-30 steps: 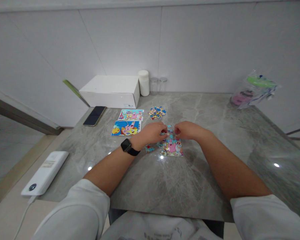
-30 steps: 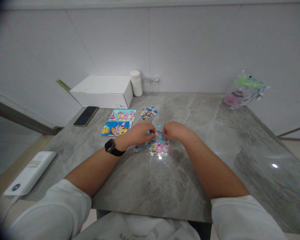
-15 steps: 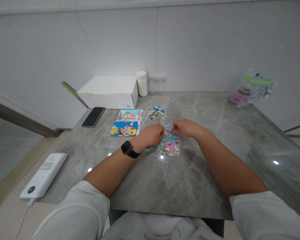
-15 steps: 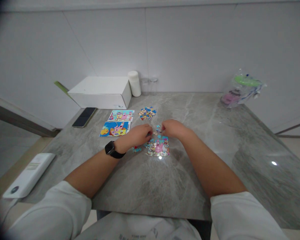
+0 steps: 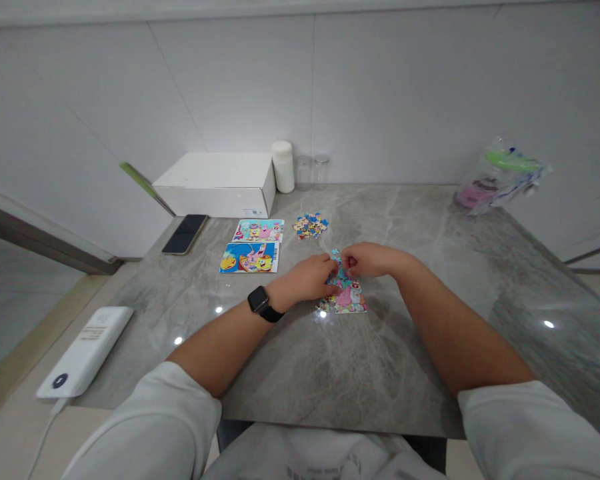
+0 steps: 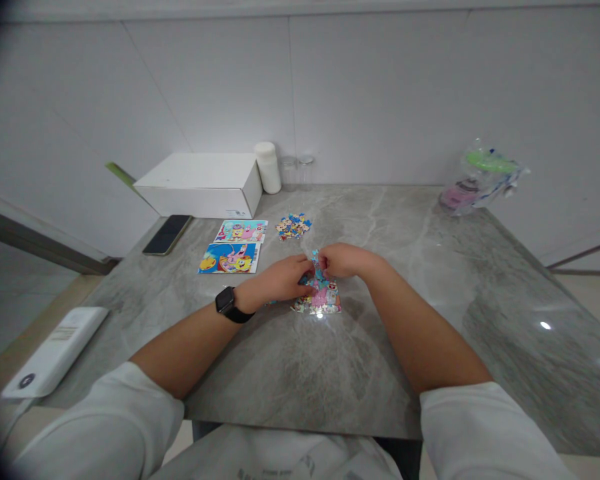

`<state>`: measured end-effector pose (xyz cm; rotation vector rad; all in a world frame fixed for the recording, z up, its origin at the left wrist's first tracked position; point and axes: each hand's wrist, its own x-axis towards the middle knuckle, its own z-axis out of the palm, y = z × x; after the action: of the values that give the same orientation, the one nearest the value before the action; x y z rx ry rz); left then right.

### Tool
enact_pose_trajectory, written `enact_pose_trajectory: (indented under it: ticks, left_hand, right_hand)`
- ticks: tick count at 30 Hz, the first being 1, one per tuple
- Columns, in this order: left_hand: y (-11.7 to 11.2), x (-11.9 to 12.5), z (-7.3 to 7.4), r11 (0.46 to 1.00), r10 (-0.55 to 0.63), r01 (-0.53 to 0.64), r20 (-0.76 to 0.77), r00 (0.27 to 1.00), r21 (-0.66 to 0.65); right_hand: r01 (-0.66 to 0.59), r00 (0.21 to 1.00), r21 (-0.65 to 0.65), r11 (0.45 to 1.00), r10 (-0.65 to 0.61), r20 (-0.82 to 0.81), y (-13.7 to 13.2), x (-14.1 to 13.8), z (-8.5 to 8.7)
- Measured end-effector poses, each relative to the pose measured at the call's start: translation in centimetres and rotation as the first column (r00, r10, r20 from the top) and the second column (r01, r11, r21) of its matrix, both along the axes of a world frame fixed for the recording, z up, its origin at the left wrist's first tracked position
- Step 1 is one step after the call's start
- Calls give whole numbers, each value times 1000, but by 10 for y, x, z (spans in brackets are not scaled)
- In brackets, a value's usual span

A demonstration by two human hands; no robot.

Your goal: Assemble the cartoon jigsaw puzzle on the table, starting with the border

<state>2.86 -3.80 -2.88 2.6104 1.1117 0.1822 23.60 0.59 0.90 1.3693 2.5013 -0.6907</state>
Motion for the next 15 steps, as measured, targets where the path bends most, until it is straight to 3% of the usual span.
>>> enact_pose_trajectory:
  ticks: [3, 5, 10, 15]
  left_hand:
    - [3, -1, -1, 999, 41, -41, 90, 995, -5]
    - [5, -1, -1, 998, 57, -55, 123, 991, -20]
    - [-3, 3, -2, 998, 39, -37, 36, 999, -48]
    - [-19, 9, -3, 999, 42, -42, -66, 997, 2]
  right_hand:
    - [8, 987, -87, 996, -22, -162, 4, 5, 0]
    - [35, 981, -77, 996, -49, -187, 8, 7, -1]
    - [89, 996, 190, 978, -93, 10, 9, 10, -8]
    - [-33, 990, 61, 998, 25, 140, -5, 1, -11]
